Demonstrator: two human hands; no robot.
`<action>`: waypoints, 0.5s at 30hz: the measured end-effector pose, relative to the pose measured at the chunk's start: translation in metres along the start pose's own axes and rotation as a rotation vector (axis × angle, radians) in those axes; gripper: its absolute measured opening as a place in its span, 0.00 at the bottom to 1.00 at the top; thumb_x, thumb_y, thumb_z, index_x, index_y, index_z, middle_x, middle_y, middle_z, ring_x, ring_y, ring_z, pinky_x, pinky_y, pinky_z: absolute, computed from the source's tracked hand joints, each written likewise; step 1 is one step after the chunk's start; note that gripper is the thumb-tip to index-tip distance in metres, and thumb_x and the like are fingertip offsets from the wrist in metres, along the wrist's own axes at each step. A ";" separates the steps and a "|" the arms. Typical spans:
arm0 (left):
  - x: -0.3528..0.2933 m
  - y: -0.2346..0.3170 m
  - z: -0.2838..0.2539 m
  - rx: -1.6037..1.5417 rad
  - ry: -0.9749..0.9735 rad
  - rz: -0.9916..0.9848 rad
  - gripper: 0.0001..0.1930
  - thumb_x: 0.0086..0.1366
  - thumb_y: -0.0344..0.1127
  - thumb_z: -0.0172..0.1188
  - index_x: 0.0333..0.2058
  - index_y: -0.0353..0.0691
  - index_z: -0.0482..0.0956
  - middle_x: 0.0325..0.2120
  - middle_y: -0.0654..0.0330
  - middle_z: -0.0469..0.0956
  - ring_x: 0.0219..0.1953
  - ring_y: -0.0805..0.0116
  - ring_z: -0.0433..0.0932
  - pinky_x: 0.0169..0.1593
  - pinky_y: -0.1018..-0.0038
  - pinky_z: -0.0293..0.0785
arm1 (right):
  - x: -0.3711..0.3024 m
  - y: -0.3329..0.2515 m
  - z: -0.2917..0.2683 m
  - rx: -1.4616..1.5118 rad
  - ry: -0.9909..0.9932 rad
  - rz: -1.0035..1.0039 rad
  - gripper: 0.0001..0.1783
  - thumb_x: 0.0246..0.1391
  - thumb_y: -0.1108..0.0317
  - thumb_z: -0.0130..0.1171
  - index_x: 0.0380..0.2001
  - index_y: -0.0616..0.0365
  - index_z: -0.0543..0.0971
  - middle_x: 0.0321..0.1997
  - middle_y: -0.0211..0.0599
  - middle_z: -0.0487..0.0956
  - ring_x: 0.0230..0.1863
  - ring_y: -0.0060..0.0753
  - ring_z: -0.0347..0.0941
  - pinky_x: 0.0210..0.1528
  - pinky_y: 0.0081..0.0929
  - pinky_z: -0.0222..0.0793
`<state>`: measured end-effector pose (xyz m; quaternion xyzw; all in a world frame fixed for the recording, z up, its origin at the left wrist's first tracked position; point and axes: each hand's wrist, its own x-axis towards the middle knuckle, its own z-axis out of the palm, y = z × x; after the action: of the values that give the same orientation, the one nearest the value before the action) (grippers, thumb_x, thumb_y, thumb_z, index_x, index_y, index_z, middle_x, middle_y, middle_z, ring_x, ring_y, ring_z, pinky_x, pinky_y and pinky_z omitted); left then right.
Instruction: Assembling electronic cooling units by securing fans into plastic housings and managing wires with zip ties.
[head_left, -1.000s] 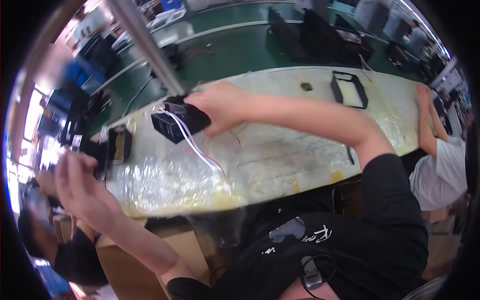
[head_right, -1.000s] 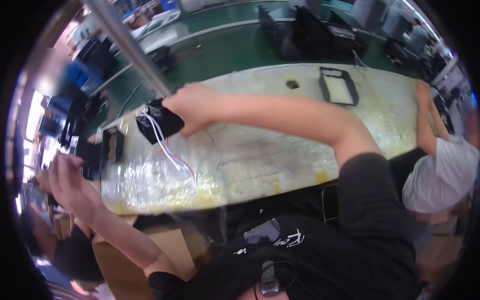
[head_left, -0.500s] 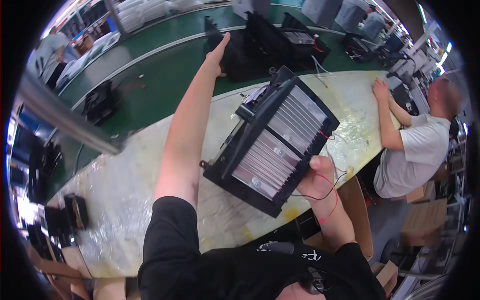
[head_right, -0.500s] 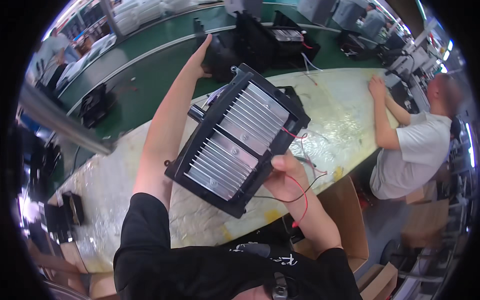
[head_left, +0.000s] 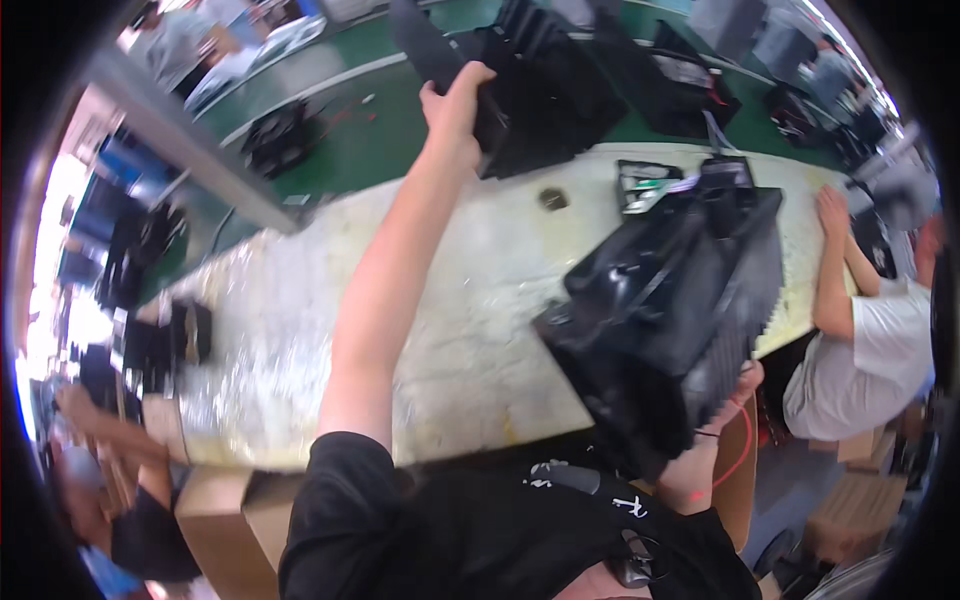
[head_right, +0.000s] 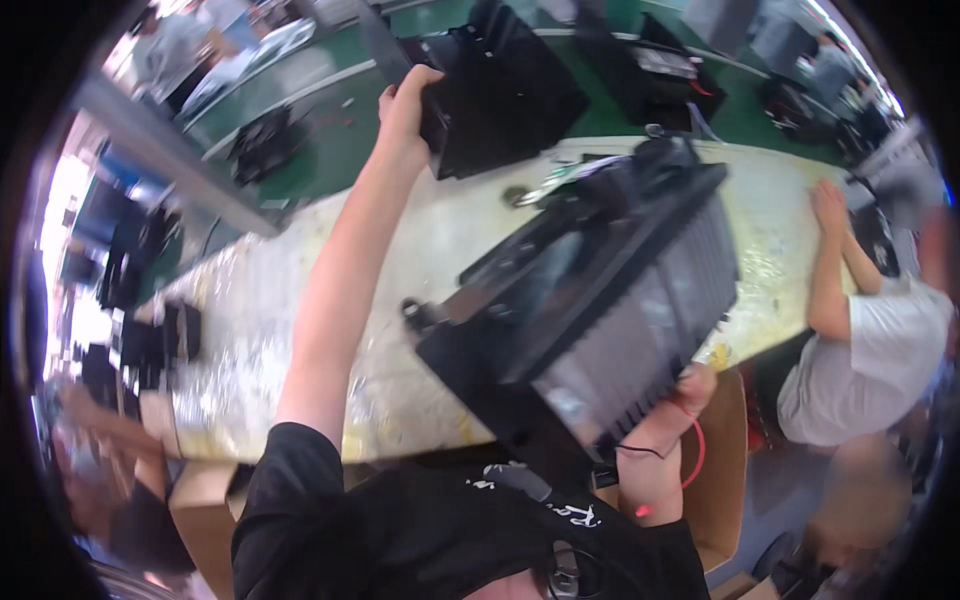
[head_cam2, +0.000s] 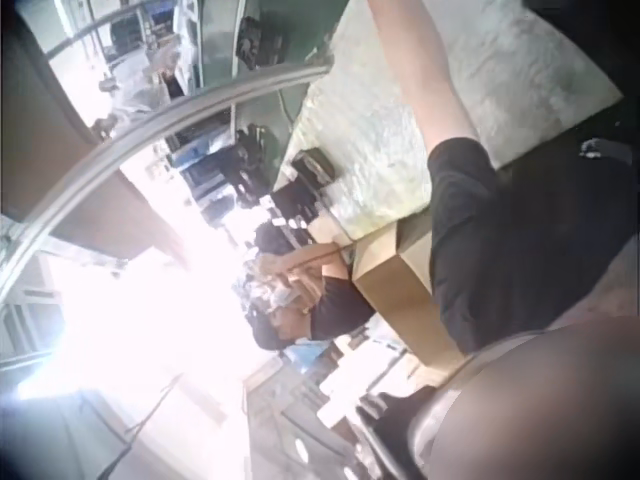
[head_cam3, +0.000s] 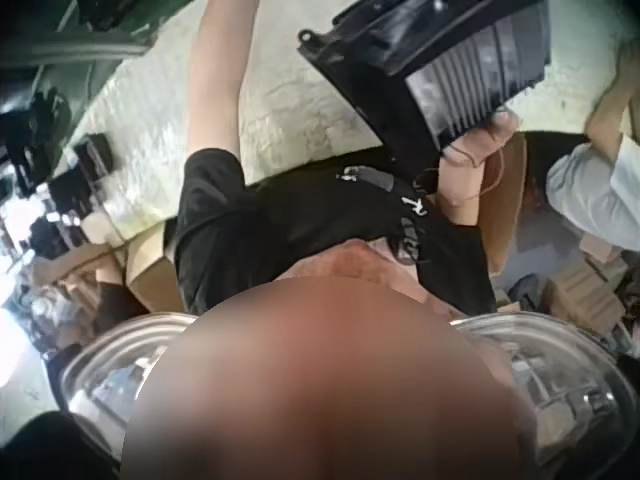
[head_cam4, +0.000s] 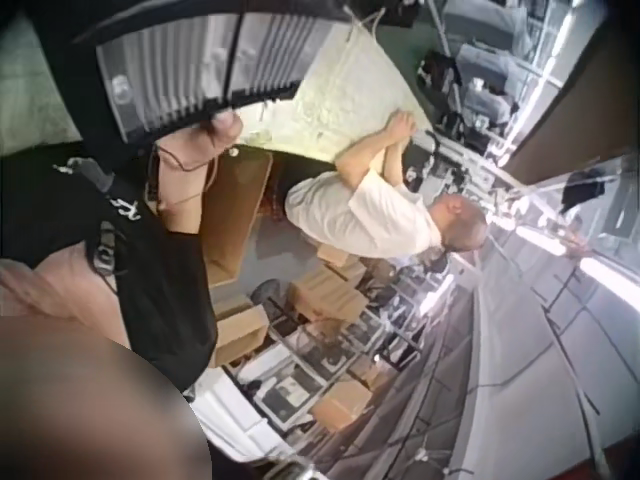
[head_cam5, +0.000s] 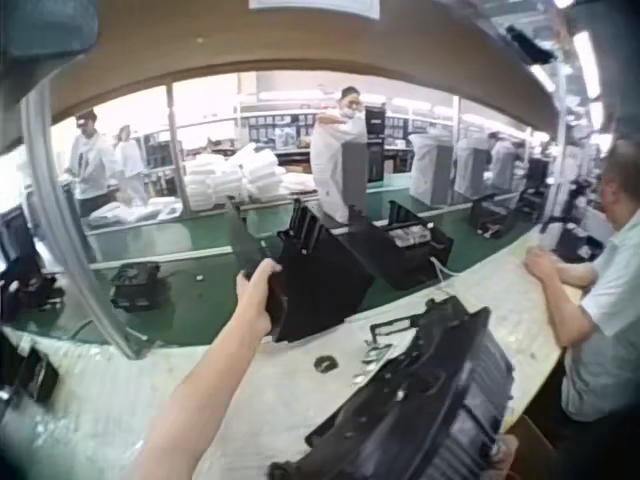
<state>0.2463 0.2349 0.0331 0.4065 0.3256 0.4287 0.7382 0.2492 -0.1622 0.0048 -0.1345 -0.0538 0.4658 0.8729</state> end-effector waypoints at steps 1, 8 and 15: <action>-0.038 0.010 -0.014 -0.004 0.044 0.032 0.56 0.43 0.36 0.71 0.67 0.36 0.45 0.45 0.51 0.70 0.41 0.61 0.74 0.43 0.64 0.75 | -0.005 0.008 0.001 0.015 -0.002 0.050 0.44 0.41 0.57 0.55 0.63 0.65 0.63 0.65 0.50 0.67 0.65 0.52 0.65 0.69 0.52 0.56; -0.230 -0.002 -0.081 -0.091 0.101 0.057 0.56 0.49 0.32 0.72 0.67 0.33 0.39 0.42 0.53 0.72 0.42 0.66 0.74 0.49 0.69 0.72 | -0.067 0.025 0.019 -0.184 0.257 -0.141 0.31 0.47 0.64 0.64 0.56 0.53 0.69 0.61 0.44 0.70 0.64 0.43 0.65 0.65 0.42 0.63; -0.299 -0.045 -0.136 -0.068 0.175 -0.131 0.61 0.50 0.42 0.75 0.69 0.38 0.34 0.48 0.49 0.71 0.47 0.62 0.74 0.45 0.73 0.73 | -0.065 0.044 0.061 0.258 0.125 0.466 0.31 0.47 0.68 0.57 0.58 0.55 0.71 0.55 0.47 0.76 0.57 0.46 0.73 0.63 0.53 0.67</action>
<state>0.0243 -0.0030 -0.0292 0.3199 0.3999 0.4241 0.7470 0.1643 -0.1812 0.0528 -0.0594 0.0926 0.6478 0.7538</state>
